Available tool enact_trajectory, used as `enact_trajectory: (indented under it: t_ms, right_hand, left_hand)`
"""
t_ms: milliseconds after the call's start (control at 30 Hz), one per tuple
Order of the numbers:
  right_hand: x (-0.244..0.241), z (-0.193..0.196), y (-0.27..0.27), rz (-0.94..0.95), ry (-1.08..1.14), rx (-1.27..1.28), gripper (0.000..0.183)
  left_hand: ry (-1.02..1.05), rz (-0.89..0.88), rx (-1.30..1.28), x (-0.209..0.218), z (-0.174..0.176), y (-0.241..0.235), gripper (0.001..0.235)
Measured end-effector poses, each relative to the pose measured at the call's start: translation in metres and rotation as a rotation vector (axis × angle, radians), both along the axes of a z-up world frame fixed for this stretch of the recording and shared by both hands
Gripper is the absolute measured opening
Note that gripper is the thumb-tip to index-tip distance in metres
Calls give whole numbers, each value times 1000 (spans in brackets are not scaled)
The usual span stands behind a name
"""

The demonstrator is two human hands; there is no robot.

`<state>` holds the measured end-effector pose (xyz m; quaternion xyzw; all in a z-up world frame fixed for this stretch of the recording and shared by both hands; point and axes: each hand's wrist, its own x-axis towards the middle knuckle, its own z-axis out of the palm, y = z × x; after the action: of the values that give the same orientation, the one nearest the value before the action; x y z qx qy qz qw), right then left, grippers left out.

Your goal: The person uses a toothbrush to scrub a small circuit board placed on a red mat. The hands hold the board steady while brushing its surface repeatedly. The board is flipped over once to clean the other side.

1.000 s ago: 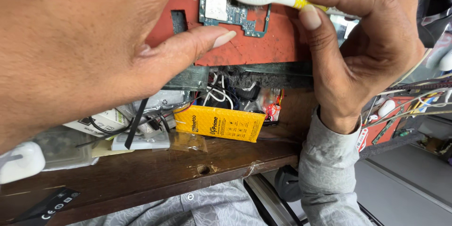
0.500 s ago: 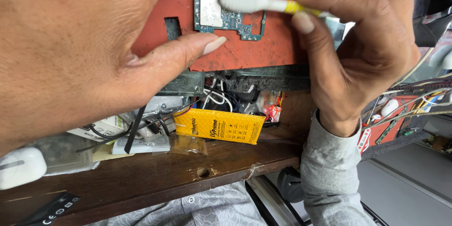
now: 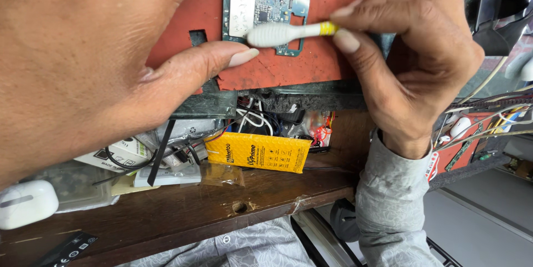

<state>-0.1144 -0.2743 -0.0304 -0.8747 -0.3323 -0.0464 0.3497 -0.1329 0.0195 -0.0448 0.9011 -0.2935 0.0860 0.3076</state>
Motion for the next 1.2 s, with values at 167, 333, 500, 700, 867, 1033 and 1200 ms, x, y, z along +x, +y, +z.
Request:
enact_trajectory:
  t_ms: [167,333,500,700,867,1033,1200]
  right_hand:
    - [-6,-2,0,-111,35,16,12]
    - [-2,0,-1,-7,20,12,10]
    - [-4,2,0,-89,-4,-24,8]
    - [-6,6,9,-152,6,-7,11]
    - [-4,8,12,-137,34,-12,10]
    - [-4,5,11,-163,-53,-51,9]
    - [-3,5,8,-141,-26,-26,9]
  left_hand:
    - [16,-7,-27,1,3,-1,48]
    - [47,5,-40,-2,9,2,46]
    - [73,4,-37,1,16,1,43]
    - [8,37,78,4,22,5,46]
    - [28,23,44,4,21,5,48]
    - [39,6,16,5,22,2,48]
    - [51,-12,-19,7,28,4,47]
